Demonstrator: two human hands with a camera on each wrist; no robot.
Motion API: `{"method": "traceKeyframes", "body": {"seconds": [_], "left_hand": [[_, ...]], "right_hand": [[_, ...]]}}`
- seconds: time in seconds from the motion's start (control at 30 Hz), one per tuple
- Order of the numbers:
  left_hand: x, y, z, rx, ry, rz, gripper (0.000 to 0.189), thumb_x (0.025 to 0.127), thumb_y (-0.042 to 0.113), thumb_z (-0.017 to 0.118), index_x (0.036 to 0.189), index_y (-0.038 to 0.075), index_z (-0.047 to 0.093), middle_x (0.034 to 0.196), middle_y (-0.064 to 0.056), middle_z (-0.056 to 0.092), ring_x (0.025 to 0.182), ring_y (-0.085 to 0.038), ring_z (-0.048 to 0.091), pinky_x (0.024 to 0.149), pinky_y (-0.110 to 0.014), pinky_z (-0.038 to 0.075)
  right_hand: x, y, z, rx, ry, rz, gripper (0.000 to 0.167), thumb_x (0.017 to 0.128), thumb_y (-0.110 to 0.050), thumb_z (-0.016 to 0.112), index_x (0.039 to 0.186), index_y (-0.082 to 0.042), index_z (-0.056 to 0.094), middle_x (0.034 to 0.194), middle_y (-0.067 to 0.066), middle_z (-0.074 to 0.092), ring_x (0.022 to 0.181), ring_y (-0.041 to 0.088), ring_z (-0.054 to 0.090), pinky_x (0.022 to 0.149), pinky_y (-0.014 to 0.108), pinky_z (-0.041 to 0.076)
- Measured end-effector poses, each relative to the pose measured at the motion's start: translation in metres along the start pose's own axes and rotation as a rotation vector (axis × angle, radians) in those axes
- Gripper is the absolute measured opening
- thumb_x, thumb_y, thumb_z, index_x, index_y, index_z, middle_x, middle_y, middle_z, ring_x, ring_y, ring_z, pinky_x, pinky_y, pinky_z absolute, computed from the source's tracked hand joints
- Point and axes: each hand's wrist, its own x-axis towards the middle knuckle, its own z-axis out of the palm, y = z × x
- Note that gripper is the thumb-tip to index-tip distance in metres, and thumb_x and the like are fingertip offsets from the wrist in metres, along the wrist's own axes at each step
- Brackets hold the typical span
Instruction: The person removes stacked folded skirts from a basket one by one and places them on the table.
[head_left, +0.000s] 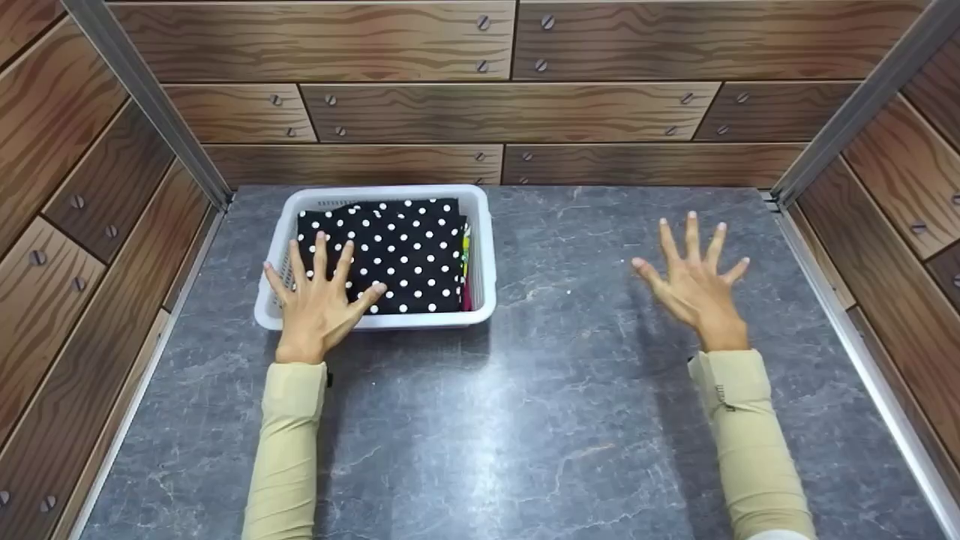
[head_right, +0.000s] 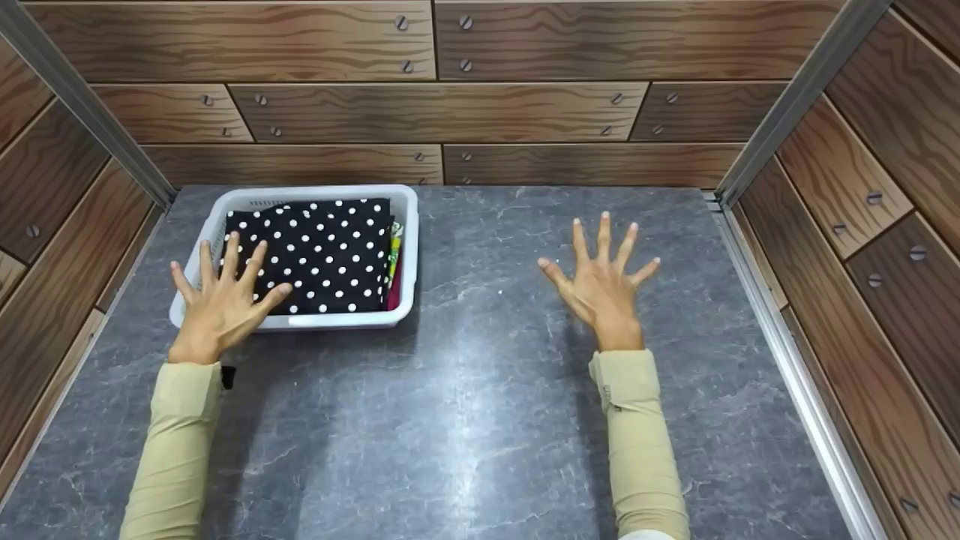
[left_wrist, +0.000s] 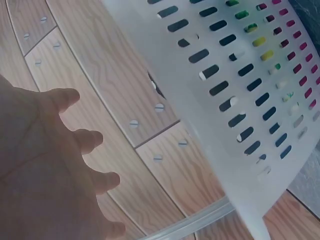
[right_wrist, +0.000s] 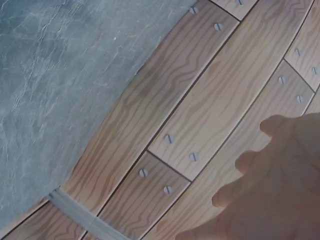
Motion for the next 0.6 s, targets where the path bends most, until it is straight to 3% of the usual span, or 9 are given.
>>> {"method": "traceKeyframes", "body": {"seconds": [0.07,0.17,0.23,0.3,0.43,0.6], "left_hand": [[0.001,-0.001,-0.002,0.017,0.014,0.009,0.089,0.088,0.077,0.038,0.157,0.022,0.026,0.165,-0.016,0.010,0.149,-0.048,0.000,0.110,-0.074,-0.010],[0.002,-0.002,-0.005,0.071,0.072,0.053,0.088,0.084,0.076,0.047,0.152,0.020,0.038,0.158,-0.018,0.032,0.144,-0.047,0.027,0.110,-0.074,0.014],[0.003,-0.002,-0.007,0.100,0.126,0.092,0.085,0.081,0.072,0.054,0.147,0.018,0.046,0.148,-0.018,0.047,0.133,-0.045,0.044,0.104,-0.070,0.032],[0.005,-0.003,-0.008,0.110,0.162,0.121,0.081,0.080,0.068,0.057,0.143,0.017,0.051,0.139,-0.018,0.057,0.122,-0.043,0.054,0.098,-0.065,0.042],[0.008,-0.005,-0.008,0.096,0.152,0.120,0.076,0.082,0.063,0.060,0.141,0.016,0.052,0.134,-0.017,0.061,0.115,-0.044,0.058,0.091,-0.060,0.048],[0.012,-0.015,-0.007,0.085,0.126,0.094,0.071,0.081,0.053,0.066,0.139,0.014,0.054,0.129,-0.018,0.064,0.107,-0.044,0.062,0.079,-0.058,0.053]], "right_hand": [[0.002,-0.003,0.000,0.015,0.056,-0.027,0.082,0.098,-0.067,0.027,0.159,-0.014,0.011,0.163,0.022,-0.008,0.144,0.053,-0.016,0.100,0.083,-0.009],[0.006,-0.014,0.002,0.051,0.203,-0.111,0.069,0.100,-0.050,0.046,0.152,-0.006,0.034,0.160,0.025,0.021,0.144,0.051,0.017,0.109,0.075,0.016],[0.010,-0.024,0.005,0.091,0.316,-0.177,0.058,0.097,-0.036,0.060,0.141,-0.001,0.049,0.149,0.025,0.042,0.136,0.047,0.040,0.107,0.066,0.032],[0.014,-0.036,0.009,0.143,0.408,-0.235,0.048,0.092,-0.025,0.068,0.131,0.001,0.059,0.136,0.024,0.056,0.123,0.044,0.054,0.102,0.059,0.042],[0.021,-0.060,0.017,0.247,0.491,-0.316,0.033,0.087,-0.015,0.073,0.115,0.002,0.069,0.116,0.022,0.069,0.105,0.039,0.066,0.095,0.051,0.049],[0.029,-0.087,0.026,0.326,0.484,-0.365,0.019,0.085,-0.008,0.073,0.101,0.002,0.074,0.099,0.019,0.074,0.088,0.035,0.070,0.079,0.048,0.055]]}}
